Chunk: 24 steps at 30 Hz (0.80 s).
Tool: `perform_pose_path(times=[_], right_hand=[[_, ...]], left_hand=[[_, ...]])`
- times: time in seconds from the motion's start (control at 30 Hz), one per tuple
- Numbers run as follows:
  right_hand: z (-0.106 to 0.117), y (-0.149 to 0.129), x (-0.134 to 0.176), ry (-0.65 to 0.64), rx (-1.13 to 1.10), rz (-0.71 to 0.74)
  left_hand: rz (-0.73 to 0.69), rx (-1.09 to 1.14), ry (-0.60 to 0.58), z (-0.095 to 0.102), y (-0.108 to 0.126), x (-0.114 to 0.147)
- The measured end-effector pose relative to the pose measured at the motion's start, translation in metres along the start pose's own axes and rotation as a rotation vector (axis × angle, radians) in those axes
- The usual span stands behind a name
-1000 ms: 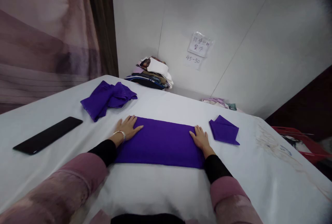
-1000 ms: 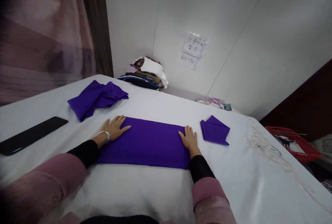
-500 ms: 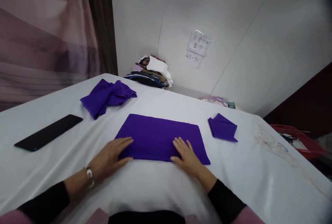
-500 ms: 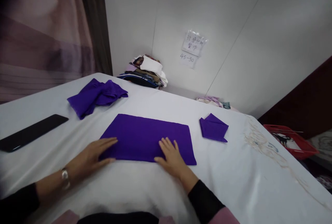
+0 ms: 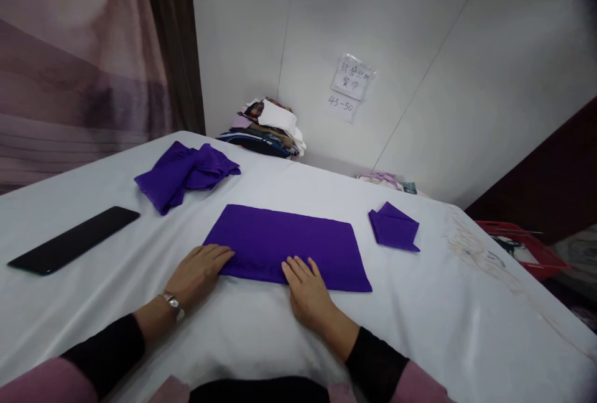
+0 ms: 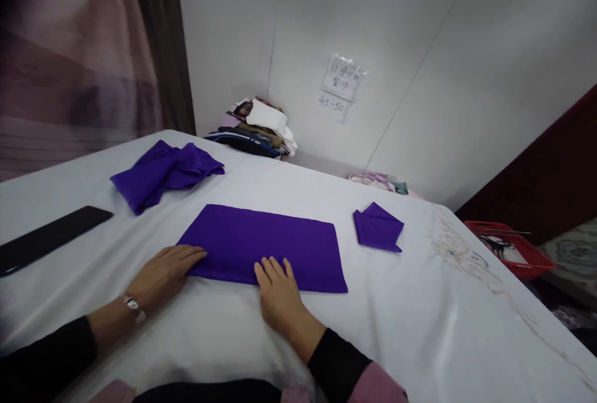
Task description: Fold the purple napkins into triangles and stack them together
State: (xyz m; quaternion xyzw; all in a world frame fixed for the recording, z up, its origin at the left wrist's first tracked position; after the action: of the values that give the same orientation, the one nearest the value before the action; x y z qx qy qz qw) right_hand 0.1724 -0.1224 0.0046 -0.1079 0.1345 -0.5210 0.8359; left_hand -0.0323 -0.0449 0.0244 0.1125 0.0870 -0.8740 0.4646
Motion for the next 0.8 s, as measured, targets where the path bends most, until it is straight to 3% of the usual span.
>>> perform_pose_path(times=[0.2,0.33,0.47,0.57,0.7,0.8], right_hand=[[-0.006,-0.01,-0.006,-0.034,-0.186,-0.014],[-0.007,-0.006,-0.005,-0.035,-0.395,-0.05],[0.004,0.014,-0.003,0.148,-0.802,-0.146],[0.017,0.039,0.001,0.353,-1.203,-0.202],[0.036,0.087,0.024,0.636,-1.571,-0.339],[0.039,0.118,0.051,0.73,-1.683,-0.504]], left_hand=[[0.061,-0.064,0.193,0.038,-0.034,-0.008],[0.039,-0.046,0.368,0.078,-0.015,-0.033],[-0.152,0.019,0.486,0.115,0.044,-0.084],[-0.376,0.104,0.455,0.121,0.107,-0.126],[-0.606,0.219,0.325,0.091,0.192,-0.151],[-0.748,0.319,0.197,0.057,0.234,-0.136]])
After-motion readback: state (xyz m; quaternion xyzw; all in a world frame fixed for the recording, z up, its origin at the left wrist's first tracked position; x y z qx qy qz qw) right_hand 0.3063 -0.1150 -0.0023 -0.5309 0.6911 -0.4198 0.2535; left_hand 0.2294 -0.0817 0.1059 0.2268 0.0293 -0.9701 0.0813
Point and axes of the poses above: each hand's wrist, its own x-axis away from the middle knuckle, its own z-axis out of the back of the hand, y = z × x, the point moved 7 cm from there along -x, towards the middle knuckle, and after that the axes turned 7 degrees about -x, right-handed, at the moved point
